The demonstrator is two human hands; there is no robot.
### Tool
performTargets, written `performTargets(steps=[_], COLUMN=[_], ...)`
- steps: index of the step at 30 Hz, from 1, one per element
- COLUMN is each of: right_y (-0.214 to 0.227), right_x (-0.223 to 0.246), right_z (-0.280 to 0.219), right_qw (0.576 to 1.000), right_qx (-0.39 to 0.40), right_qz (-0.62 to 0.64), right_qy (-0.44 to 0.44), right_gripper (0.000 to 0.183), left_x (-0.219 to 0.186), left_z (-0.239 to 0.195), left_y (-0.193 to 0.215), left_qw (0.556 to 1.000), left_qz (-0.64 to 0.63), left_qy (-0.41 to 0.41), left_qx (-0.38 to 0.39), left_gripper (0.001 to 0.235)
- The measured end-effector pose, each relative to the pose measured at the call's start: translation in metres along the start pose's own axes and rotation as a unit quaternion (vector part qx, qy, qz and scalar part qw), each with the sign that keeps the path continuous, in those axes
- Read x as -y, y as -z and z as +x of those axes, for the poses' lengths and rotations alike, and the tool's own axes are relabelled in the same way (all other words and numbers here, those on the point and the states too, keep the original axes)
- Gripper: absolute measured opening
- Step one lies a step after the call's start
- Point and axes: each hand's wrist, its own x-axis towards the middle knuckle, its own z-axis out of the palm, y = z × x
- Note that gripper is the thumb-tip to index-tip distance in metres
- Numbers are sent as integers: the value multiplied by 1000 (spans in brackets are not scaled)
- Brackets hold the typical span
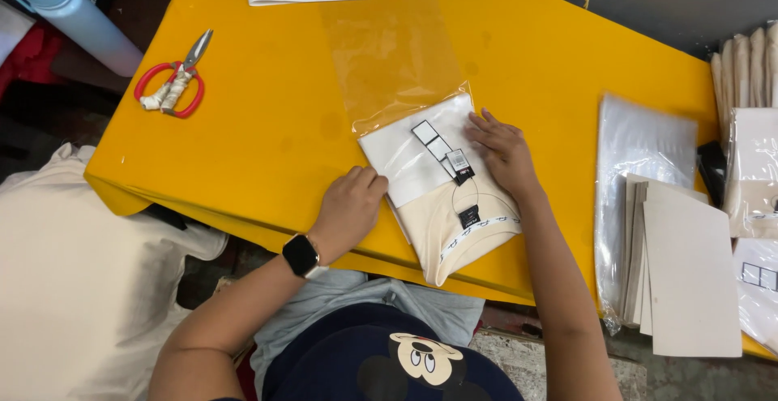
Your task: Folding a t-shirt using a cardboard template and placing it into a plastic bag.
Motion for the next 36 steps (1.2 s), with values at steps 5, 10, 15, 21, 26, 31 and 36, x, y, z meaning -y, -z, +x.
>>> performTargets(steps=[5,10,15,21,26,31,36], right_y=[46,78,62,25,6,9,10], right_x=[32,88,70,56,54,62,113], right_z=[-34,-88,-133,-152,-127,-120,-157], right_qw=[998,960,977,982,951,928,870], right_qx=[-40,225,140,-60,-214,-249,-187], right_qz=[50,0,-46,-131,-187,-226,222], right_qy=[19,-167,-152,-122,-120,-161,-398], right_gripper=[29,146,120,81,56,59,44], left_x=[-29,-35,-42,-48,-51,-76,-130], left_z=[6,-9,-14,-12,-17,-27,-2], left_y=[26,-1,-13,-10,-15,-28,-25], left_qw=[995,978,975,974,975,973,985], left_qz=[32,9,-28,-40,-30,-4,3], left_qy=[-57,-176,-193,-185,-171,-193,-167], left_qx=[-76,-107,-110,-127,-140,-128,-45], left_gripper=[14,16,20,20,20,18,62])
